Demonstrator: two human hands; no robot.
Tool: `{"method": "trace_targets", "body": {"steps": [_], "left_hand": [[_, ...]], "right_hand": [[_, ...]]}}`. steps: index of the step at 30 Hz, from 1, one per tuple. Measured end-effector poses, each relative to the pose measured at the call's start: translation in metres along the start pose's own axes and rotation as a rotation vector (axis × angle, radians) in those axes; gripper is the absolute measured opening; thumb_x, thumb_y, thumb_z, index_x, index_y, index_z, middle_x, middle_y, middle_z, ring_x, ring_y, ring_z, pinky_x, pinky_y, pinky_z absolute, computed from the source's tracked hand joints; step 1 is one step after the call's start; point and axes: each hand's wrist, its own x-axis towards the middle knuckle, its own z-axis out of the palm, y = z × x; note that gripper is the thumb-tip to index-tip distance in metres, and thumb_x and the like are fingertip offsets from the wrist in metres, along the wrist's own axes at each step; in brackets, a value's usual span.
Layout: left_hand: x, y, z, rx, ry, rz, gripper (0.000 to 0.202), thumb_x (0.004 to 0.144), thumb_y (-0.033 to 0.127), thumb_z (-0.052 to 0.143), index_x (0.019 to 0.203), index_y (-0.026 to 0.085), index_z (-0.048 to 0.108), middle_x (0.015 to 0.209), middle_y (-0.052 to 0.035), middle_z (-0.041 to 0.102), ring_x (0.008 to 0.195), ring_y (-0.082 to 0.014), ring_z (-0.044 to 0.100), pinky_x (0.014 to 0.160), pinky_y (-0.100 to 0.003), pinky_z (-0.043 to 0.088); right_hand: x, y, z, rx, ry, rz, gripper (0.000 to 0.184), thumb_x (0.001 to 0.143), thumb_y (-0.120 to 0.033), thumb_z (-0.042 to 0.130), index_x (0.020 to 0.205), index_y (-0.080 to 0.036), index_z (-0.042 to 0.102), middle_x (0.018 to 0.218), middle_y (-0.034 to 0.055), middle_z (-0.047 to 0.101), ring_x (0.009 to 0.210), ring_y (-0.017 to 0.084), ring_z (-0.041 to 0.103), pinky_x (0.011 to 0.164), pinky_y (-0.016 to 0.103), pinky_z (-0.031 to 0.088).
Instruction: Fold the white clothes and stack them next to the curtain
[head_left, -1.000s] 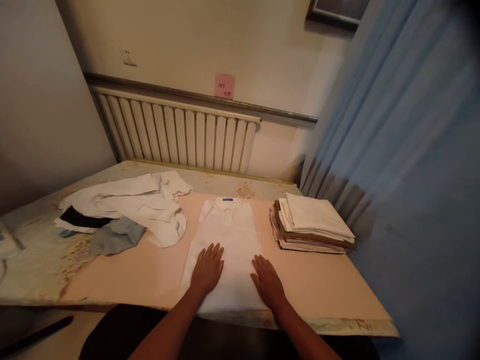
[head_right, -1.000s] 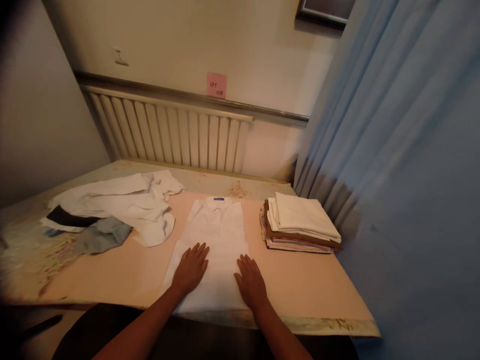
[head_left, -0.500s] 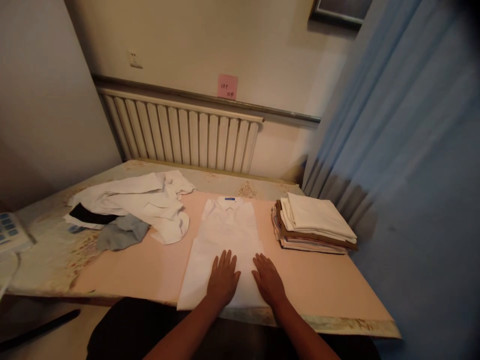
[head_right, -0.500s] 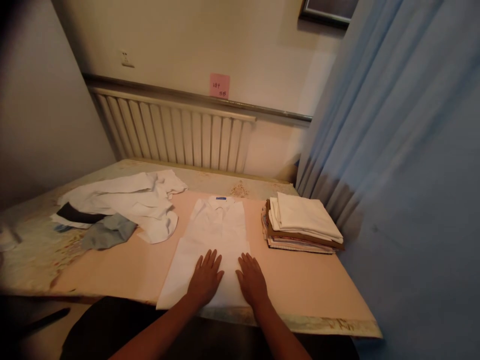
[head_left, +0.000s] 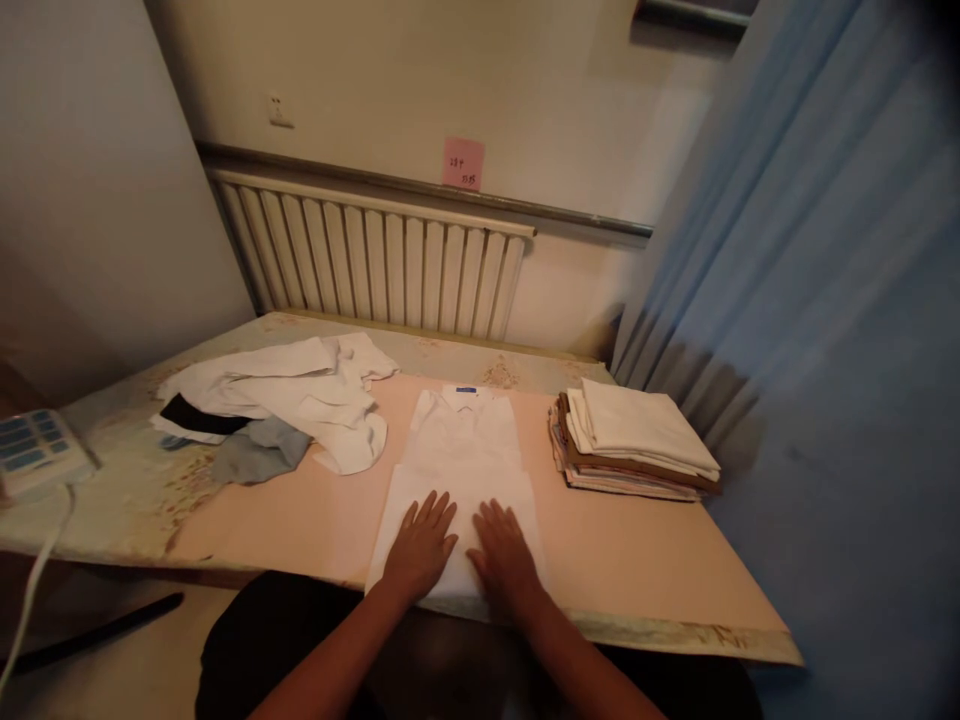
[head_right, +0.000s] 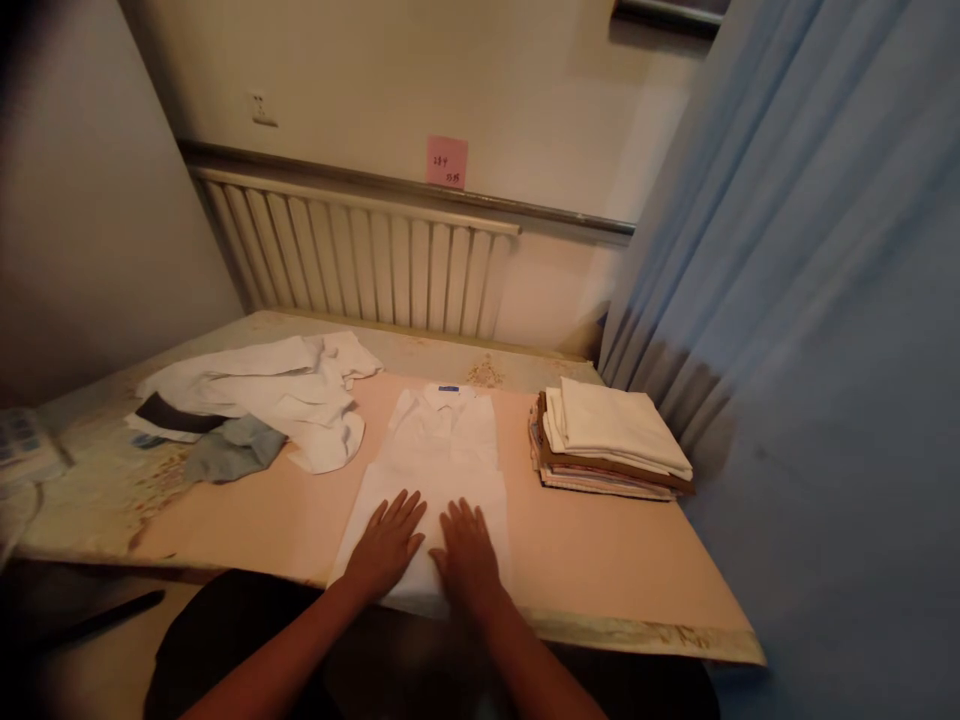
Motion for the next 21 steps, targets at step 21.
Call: {"method": "trace_targets", "body": {"steps": [21], "left_hand": [[-0.022, 0.021, 0.002, 0.022, 0.085, -0.066, 0.046, 0.092, 0.030, 0.042, 0.136, 0.022, 0.049, 0.146, -0.0083, 0.047, 0.139, -0.0283, 0.035, 0.110, -0.052, 0.032]], "right_hand": [[-0.067, 0.000, -0.021, -0.055, -0.149, 0.002, 0.070, 0.085, -0.027, 0.062, 0.147, -0.019, 0.032, 0.154, 0.0101, 0.031, 0.143, 0.030, 0.024, 0.114, 0.055, 0.028]]}}
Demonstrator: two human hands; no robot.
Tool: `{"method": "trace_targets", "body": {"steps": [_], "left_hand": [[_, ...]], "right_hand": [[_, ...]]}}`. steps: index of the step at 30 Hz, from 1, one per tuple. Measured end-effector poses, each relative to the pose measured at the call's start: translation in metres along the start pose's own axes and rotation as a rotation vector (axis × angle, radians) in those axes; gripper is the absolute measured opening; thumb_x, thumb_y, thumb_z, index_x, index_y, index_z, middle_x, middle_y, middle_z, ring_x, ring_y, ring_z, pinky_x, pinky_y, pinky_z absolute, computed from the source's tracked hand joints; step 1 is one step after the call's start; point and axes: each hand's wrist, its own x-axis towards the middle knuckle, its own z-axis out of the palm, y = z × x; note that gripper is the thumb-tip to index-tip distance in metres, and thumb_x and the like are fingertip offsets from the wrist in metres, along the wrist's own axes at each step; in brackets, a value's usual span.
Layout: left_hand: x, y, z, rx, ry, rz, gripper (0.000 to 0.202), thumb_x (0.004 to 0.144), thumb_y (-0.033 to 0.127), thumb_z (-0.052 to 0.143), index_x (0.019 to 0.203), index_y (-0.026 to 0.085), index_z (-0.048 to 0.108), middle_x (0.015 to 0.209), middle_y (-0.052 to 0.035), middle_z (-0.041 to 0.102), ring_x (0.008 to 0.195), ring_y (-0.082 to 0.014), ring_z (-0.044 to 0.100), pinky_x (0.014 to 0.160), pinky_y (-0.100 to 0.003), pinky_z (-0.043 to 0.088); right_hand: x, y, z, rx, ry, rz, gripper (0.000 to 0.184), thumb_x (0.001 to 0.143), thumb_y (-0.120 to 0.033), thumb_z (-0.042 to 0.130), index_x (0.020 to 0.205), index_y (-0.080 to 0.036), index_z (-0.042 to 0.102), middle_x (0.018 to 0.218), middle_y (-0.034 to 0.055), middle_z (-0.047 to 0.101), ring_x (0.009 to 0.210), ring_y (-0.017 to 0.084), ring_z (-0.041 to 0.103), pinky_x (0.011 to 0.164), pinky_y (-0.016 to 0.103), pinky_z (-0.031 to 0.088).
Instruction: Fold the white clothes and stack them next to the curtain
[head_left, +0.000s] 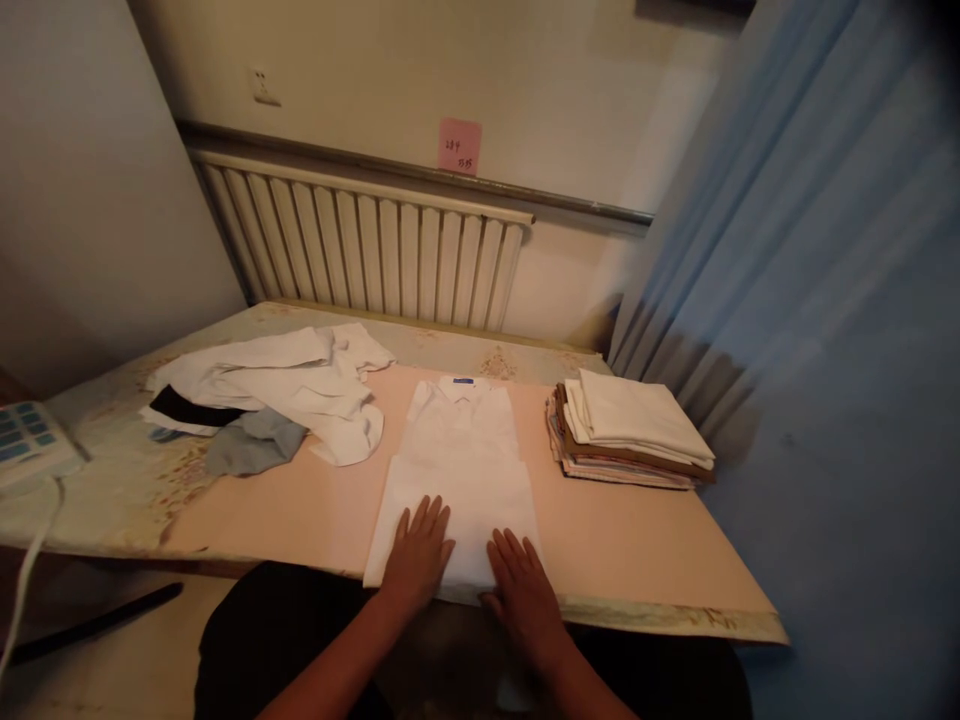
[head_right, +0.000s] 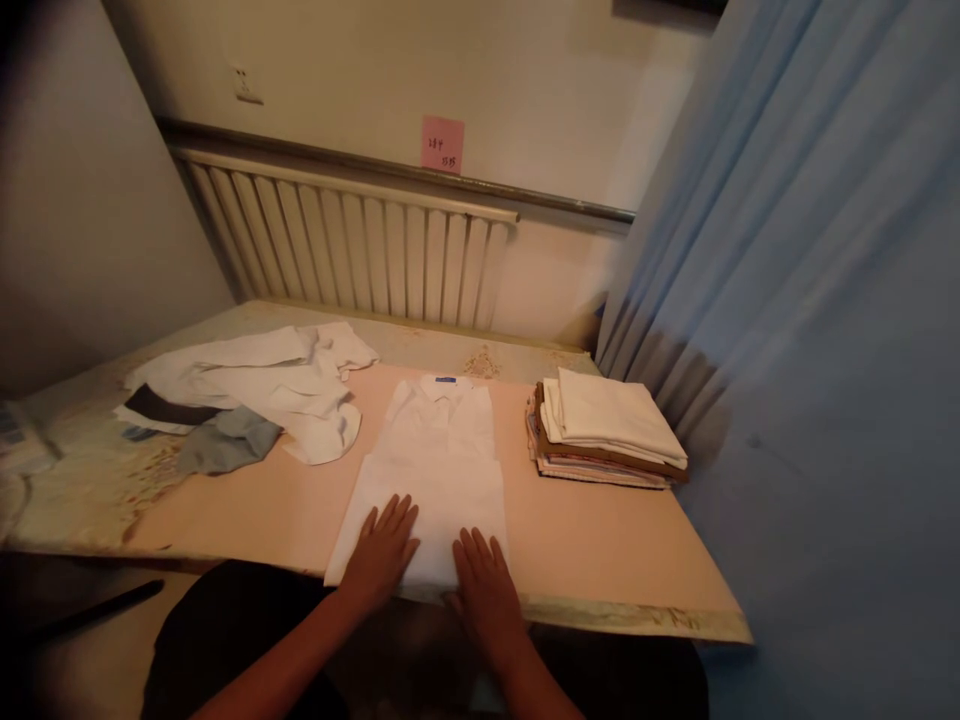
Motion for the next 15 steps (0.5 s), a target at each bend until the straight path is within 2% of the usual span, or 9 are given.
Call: {"method": "trace_targets", "body": {"steps": [4, 7, 15], "left_hand": [[-0.009, 0.031, 0.000, -0.001, -0.053, 0.129, 0.048, 0.090, 0.026, 0.044, 0.138, 0.023, 0.046, 0.148, -0.0069, 0.045, 0.139, -0.0270, 0.036, 0.112, -0.052, 0.030], [-0.013, 0.040, -0.004, 0.007, -0.085, 0.181, 0.053, 0.088, 0.026, 0.047, 0.140, 0.024, 0.043, 0.149, -0.0060, 0.043, 0.138, -0.0263, 0.036, 0.112, -0.052, 0.030], [-0.021, 0.016, -0.011, 0.030, -0.107, 0.246, 0.060, 0.089, 0.032, 0.049, 0.146, 0.026, 0.032, 0.152, -0.0032, 0.038, 0.140, -0.0256, 0.033, 0.113, -0.048, 0.030]], "right_hand": [[0.000, -0.001, 0.000, 0.006, -0.006, 0.013, 0.068, 0.086, -0.025, 0.059, 0.148, -0.020, 0.030, 0.154, 0.0084, 0.030, 0.143, 0.028, 0.023, 0.115, 0.054, 0.027], [0.001, 0.000, 0.002, 0.008, 0.004, 0.007, 0.066, 0.087, -0.025, 0.057, 0.148, -0.021, 0.031, 0.154, 0.0083, 0.031, 0.143, 0.028, 0.025, 0.115, 0.053, 0.027], [0.000, 0.000, 0.003, 0.020, 0.024, 0.005, 0.069, 0.086, -0.025, 0.060, 0.148, -0.020, 0.031, 0.153, 0.0097, 0.031, 0.143, 0.029, 0.025, 0.115, 0.054, 0.028]]}}
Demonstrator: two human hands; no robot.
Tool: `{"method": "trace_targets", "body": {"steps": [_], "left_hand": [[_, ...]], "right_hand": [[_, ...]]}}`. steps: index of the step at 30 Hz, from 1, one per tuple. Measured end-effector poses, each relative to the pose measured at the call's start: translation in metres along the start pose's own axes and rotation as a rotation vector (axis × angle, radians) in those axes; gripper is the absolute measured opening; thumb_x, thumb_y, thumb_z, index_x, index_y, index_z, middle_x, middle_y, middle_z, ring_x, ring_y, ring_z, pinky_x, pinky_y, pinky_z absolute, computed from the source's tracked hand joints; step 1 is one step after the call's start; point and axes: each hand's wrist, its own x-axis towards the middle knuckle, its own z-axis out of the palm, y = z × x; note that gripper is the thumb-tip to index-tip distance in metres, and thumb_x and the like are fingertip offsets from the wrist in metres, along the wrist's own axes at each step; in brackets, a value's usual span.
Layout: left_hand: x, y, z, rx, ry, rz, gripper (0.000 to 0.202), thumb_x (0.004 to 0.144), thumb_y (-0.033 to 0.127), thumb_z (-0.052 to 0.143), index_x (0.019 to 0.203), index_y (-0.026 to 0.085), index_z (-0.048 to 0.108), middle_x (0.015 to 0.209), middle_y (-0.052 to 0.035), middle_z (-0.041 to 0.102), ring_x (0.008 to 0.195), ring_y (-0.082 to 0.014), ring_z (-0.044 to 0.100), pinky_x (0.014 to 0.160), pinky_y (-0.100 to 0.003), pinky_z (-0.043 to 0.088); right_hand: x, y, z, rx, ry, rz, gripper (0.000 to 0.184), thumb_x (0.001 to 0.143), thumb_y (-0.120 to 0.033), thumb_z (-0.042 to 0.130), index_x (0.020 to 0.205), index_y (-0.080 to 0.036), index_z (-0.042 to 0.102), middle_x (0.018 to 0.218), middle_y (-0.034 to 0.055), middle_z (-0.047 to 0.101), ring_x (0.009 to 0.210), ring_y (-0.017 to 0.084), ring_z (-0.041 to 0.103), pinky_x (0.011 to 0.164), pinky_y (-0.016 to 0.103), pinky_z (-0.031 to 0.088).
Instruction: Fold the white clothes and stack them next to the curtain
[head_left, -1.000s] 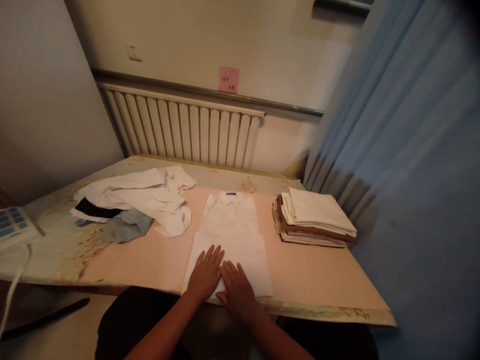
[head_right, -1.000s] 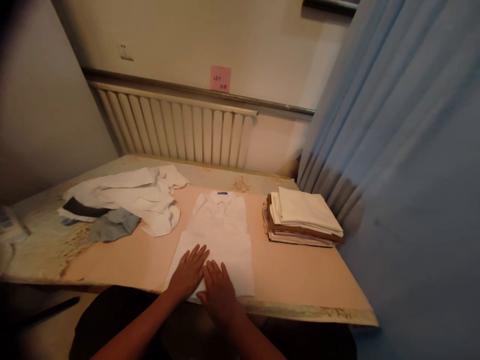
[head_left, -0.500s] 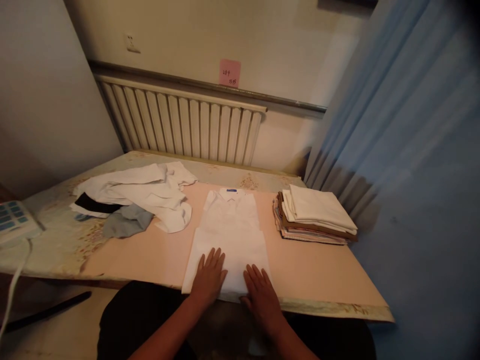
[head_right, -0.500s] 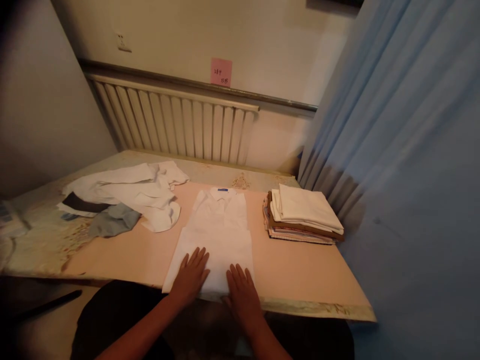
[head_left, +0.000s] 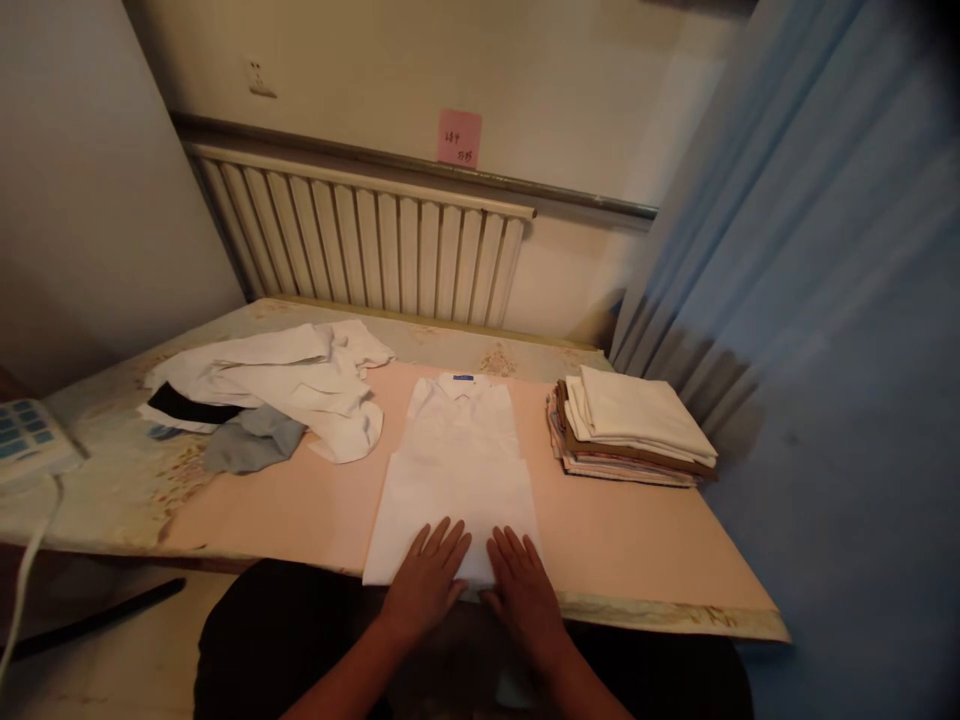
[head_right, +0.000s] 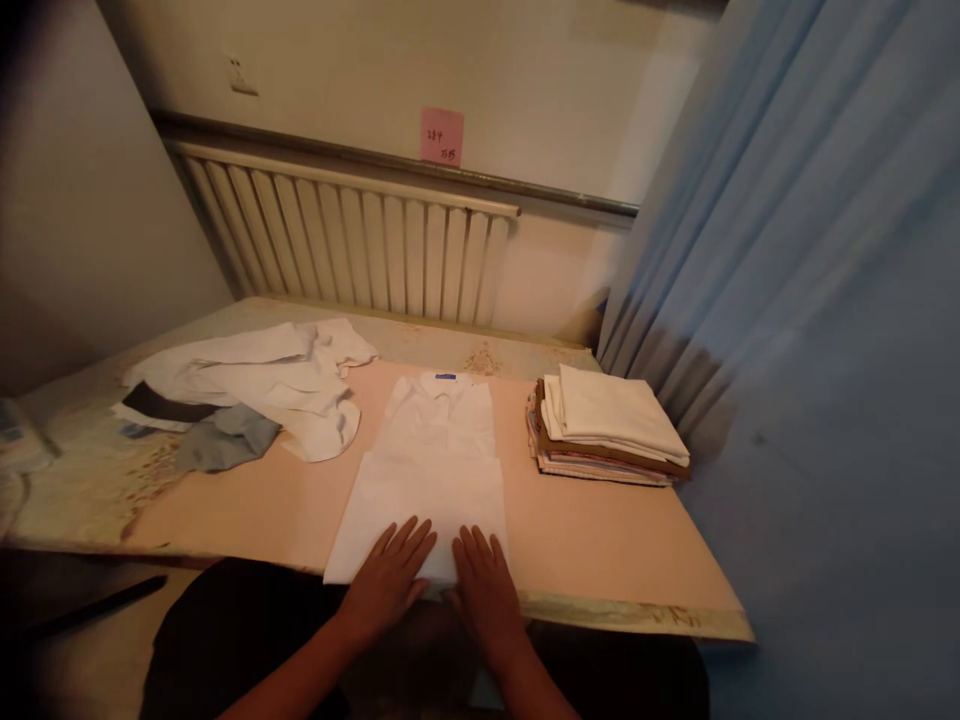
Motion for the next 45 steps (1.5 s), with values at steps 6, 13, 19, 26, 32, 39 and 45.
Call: {"method": "trace_targets", "body": {"steps": [6, 13, 19, 26, 32, 39, 45], "left_hand": [[-0.013, -0.013, -0.003, 0.021, 0.037, 0.004, 0.060, 0.089, 0.030, 0.049, 0.147, 0.027, 0.032, 0.152, -0.0028, 0.038, 0.140, -0.0243, 0.033, 0.113, -0.046, 0.031], [-0.029, -0.030, -0.005, 0.049, 0.075, 0.000, 0.065, 0.087, 0.021, 0.048, 0.149, 0.025, 0.028, 0.154, -0.0034, 0.035, 0.141, -0.0229, 0.031, 0.113, -0.043, 0.031], [-0.043, -0.049, -0.005, 0.026, 0.093, 0.008, 0.065, 0.087, 0.017, 0.047, 0.149, 0.021, 0.027, 0.153, -0.0059, 0.036, 0.141, -0.0206, 0.031, 0.113, -0.039, 0.032], [-0.051, -0.060, -0.003, -0.062, 0.152, -0.020, 0.051, 0.094, 0.024, 0.044, 0.145, 0.023, 0.037, 0.146, -0.0075, 0.047, 0.137, -0.0193, 0.039, 0.111, -0.039, 0.037], [-0.049, -0.062, -0.001, -0.034, 0.213, -0.009, 0.039, 0.096, 0.028, 0.042, 0.133, 0.022, 0.052, 0.137, -0.0079, 0.057, 0.129, -0.0201, 0.050, 0.107, -0.038, 0.043], [-0.042, -0.063, -0.009, -0.059, 0.260, -0.013, 0.030, 0.097, 0.031, 0.043, 0.116, 0.021, 0.064, 0.123, -0.0065, 0.067, 0.119, -0.0192, 0.058, 0.100, -0.037, 0.049], [-0.044, -0.058, -0.012, -0.052, 0.191, -0.031, 0.034, 0.094, 0.031, 0.046, 0.124, 0.021, 0.059, 0.131, -0.0087, 0.061, 0.125, -0.0223, 0.053, 0.104, -0.040, 0.045]], "right_hand": [[0.000, 0.000, -0.001, 0.007, 0.009, 0.005, 0.067, 0.086, -0.024, 0.060, 0.147, -0.021, 0.032, 0.152, 0.0088, 0.034, 0.142, 0.028, 0.026, 0.114, 0.054, 0.030], [-0.002, 0.004, 0.001, 0.002, 0.021, -0.007, 0.063, 0.086, -0.017, 0.055, 0.146, -0.022, 0.035, 0.151, 0.0078, 0.038, 0.142, 0.026, 0.028, 0.114, 0.052, 0.032], [-0.003, 0.009, -0.004, -0.025, -0.005, -0.035, 0.056, 0.086, -0.009, 0.047, 0.141, -0.019, 0.043, 0.146, 0.0086, 0.044, 0.139, 0.026, 0.034, 0.112, 0.051, 0.036], [-0.008, 0.016, -0.003, 0.014, 0.033, -0.045, 0.051, 0.090, -0.013, 0.047, 0.140, -0.022, 0.044, 0.142, 0.0075, 0.050, 0.136, 0.023, 0.039, 0.111, 0.048, 0.038], [-0.007, 0.017, -0.005, 0.028, 0.026, -0.021, 0.044, 0.094, -0.018, 0.045, 0.137, -0.023, 0.049, 0.140, 0.0070, 0.052, 0.134, 0.024, 0.042, 0.110, 0.048, 0.040], [-0.007, 0.015, -0.003, 0.033, 0.069, -0.010, 0.043, 0.090, -0.014, 0.045, 0.132, -0.019, 0.053, 0.137, 0.0094, 0.055, 0.131, 0.024, 0.046, 0.108, 0.049, 0.042], [-0.003, 0.017, 0.001, 0.022, 0.111, 0.008, 0.037, 0.089, -0.010, 0.042, 0.116, -0.021, 0.064, 0.126, 0.0080, 0.063, 0.123, 0.023, 0.055, 0.104, 0.045, 0.046]]}}
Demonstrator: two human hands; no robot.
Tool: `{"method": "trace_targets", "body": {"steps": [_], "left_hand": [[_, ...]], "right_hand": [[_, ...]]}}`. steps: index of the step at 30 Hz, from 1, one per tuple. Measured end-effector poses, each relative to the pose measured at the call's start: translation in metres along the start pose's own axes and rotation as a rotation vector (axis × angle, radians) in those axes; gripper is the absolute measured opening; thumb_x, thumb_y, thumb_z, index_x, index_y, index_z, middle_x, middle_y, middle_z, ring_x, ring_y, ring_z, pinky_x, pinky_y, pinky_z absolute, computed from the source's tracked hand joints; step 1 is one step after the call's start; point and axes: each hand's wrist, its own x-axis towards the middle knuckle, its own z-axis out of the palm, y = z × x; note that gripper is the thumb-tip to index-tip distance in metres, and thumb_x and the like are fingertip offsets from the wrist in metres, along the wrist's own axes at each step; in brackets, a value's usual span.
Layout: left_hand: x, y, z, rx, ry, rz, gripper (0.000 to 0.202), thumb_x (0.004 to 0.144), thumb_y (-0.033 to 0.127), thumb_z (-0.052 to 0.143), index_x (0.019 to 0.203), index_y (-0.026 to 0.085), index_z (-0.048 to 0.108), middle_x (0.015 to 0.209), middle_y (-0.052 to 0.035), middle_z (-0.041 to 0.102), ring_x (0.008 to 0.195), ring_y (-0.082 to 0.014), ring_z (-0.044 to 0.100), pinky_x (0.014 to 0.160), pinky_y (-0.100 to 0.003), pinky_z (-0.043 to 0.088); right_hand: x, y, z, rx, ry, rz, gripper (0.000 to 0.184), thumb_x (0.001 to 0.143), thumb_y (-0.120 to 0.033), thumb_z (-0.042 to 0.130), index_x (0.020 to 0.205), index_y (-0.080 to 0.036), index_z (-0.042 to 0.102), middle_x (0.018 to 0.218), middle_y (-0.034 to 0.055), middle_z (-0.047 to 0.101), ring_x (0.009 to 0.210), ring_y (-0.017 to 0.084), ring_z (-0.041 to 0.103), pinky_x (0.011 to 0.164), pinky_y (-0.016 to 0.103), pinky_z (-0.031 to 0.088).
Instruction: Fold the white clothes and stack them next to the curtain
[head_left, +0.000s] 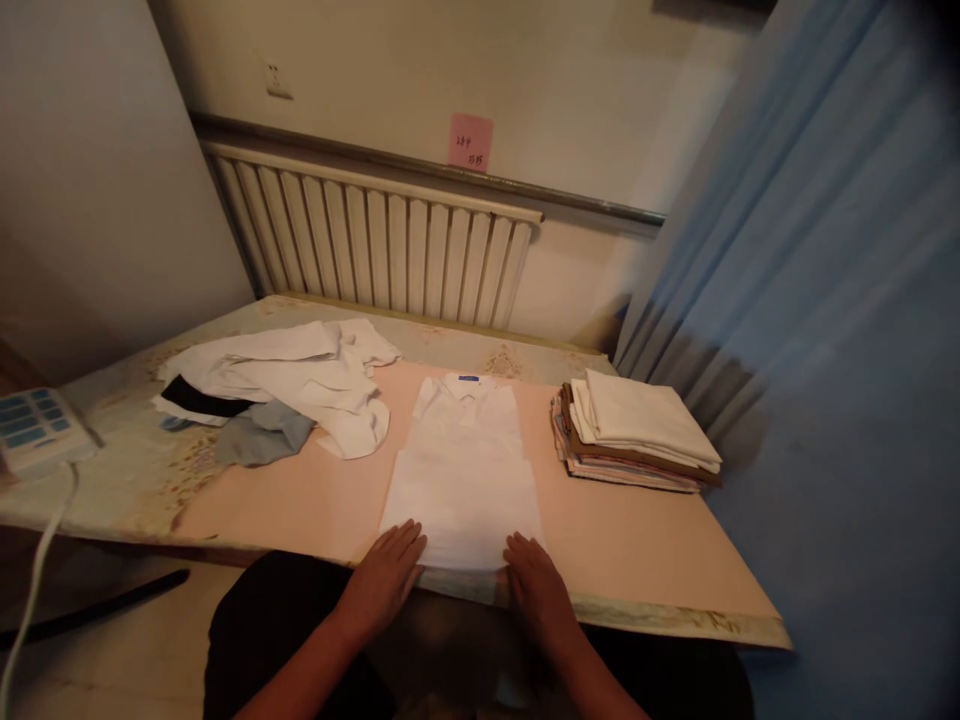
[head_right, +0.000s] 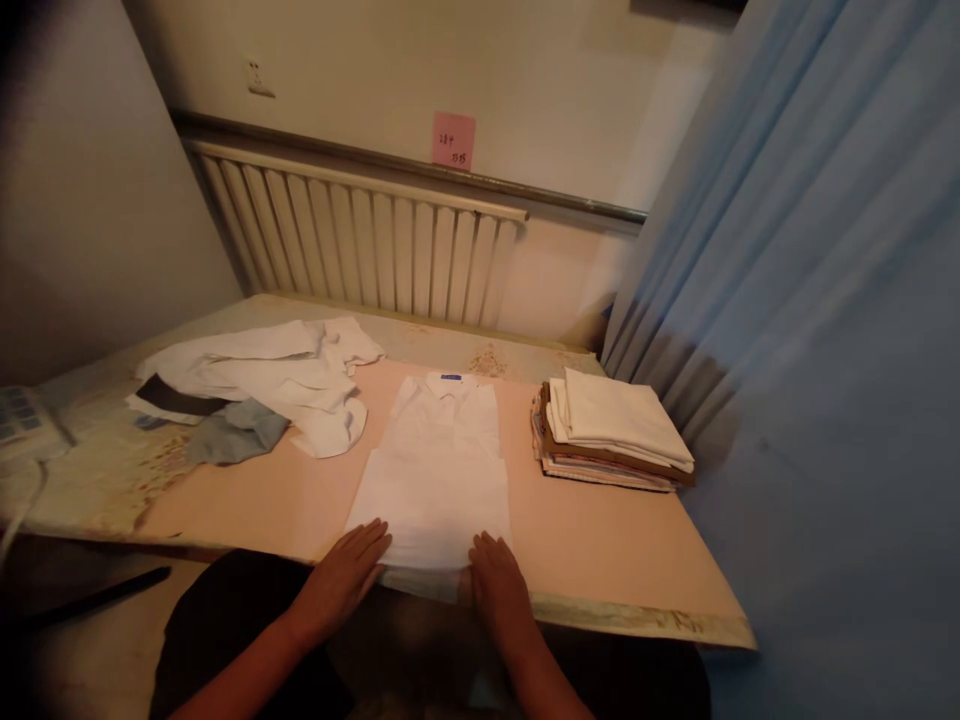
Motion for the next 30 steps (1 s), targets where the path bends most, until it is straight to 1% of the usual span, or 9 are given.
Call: {"method": "trace_targets", "body": {"steps": [4, 8, 12, 17, 19, 22, 24, 26, 30], "left_hand": [[-0.006, 0.000, 0.002, 0.004, -0.034, 0.019, 0.046, 0.090, 0.024, 0.049, 0.136, 0.020, 0.048, 0.141, -0.0099, 0.052, 0.133, -0.0230, 0.045, 0.110, -0.041, 0.039], [-0.008, -0.004, 0.002, -0.004, -0.045, 0.041, 0.048, 0.089, 0.018, 0.048, 0.137, 0.020, 0.046, 0.142, -0.0106, 0.051, 0.134, -0.0225, 0.043, 0.109, -0.040, 0.040], [-0.006, -0.007, 0.001, -0.033, -0.032, 0.044, 0.041, 0.091, 0.023, 0.048, 0.132, 0.018, 0.051, 0.138, -0.0113, 0.055, 0.130, -0.0232, 0.047, 0.107, -0.041, 0.042], [-0.005, -0.008, 0.007, -0.054, -0.044, -0.004, 0.047, 0.087, 0.008, 0.039, 0.131, 0.020, 0.053, 0.136, -0.0088, 0.057, 0.128, -0.0214, 0.050, 0.106, -0.041, 0.044], [-0.005, -0.008, 0.009, -0.056, -0.048, -0.012, 0.052, 0.085, 0.004, 0.037, 0.131, 0.021, 0.054, 0.135, -0.0080, 0.058, 0.127, -0.0210, 0.050, 0.105, -0.041, 0.044], [-0.006, -0.010, 0.011, -0.063, -0.028, -0.010, 0.052, 0.083, 0.002, 0.036, 0.128, 0.020, 0.056, 0.133, -0.0086, 0.060, 0.126, -0.0215, 0.052, 0.104, -0.042, 0.045], [-0.007, -0.013, 0.011, -0.072, -0.006, 0.001, 0.051, 0.083, 0.002, 0.037, 0.127, 0.019, 0.057, 0.132, -0.0095, 0.060, 0.125, -0.0221, 0.053, 0.103, -0.042, 0.046], [-0.009, -0.018, 0.011, -0.103, 0.013, 0.016, 0.051, 0.084, 0.004, 0.039, 0.129, 0.020, 0.055, 0.133, -0.0093, 0.060, 0.126, -0.0222, 0.052, 0.104, -0.041, 0.046], [-0.013, -0.037, 0.007, -0.207, 0.021, 0.057, 0.049, 0.090, 0.018, 0.046, 0.138, 0.024, 0.046, 0.137, -0.0066, 0.057, 0.130, -0.0210, 0.048, 0.106, -0.039, 0.044]], "right_hand": [[0.007, -0.002, -0.004, -0.065, -0.023, 0.037, 0.035, 0.089, -0.010, 0.042, 0.114, -0.019, 0.065, 0.121, 0.0090, 0.066, 0.117, 0.022, 0.060, 0.102, 0.040, 0.048], [0.014, -0.004, -0.010, -0.092, -0.063, 0.118, 0.033, 0.090, -0.013, 0.043, 0.115, -0.018, 0.063, 0.116, 0.0097, 0.068, 0.106, 0.022, 0.065, 0.095, 0.036, 0.051], [0.024, -0.008, -0.015, -0.084, -0.095, 0.198, 0.026, 0.091, -0.016, 0.044, 0.107, -0.018, 0.064, 0.106, 0.0087, 0.071, 0.096, 0.020, 0.067, 0.086, 0.031, 0.051], [0.036, -0.016, -0.027, -0.081, -0.190, 0.306, 0.023, 0.094, -0.017, 0.041, 0.087, -0.020, 0.062, 0.082, 0.0049, 0.069, 0.076, 0.018, 0.067, 0.069, 0.026, 0.048], [0.035, -0.016, -0.032, -0.069, -0.201, 0.278, 0.023, 0.095, -0.019, 0.041, 0.085, -0.020, 0.062, 0.082, 0.0048, 0.069, 0.077, 0.018, 0.066, 0.070, 0.026, 0.049], [0.025, -0.010, -0.032, -0.023, -0.147, 0.138, 0.017, 0.093, -0.024, 0.047, 0.100, -0.020, 0.062, 0.100, 0.0078, 0.070, 0.092, 0.022, 0.066, 0.081, 0.032, 0.052], [0.015, -0.003, -0.028, 0.012, -0.074, 0.028, 0.025, 0.091, -0.024, 0.051, 0.114, -0.019, 0.059, 0.116, 0.0097, 0.067, 0.108, 0.024, 0.062, 0.093, 0.038, 0.050], [0.007, 0.005, -0.022, 0.042, -0.010, -0.033, 0.030, 0.090, -0.021, 0.051, 0.120, -0.020, 0.058, 0.125, 0.0098, 0.063, 0.116, 0.024, 0.059, 0.099, 0.041, 0.048], [0.004, 0.021, -0.019, 0.112, 0.034, -0.061, 0.032, 0.091, -0.017, 0.048, 0.120, -0.022, 0.059, 0.124, 0.0092, 0.064, 0.117, 0.022, 0.059, 0.097, 0.039, 0.052]]}}
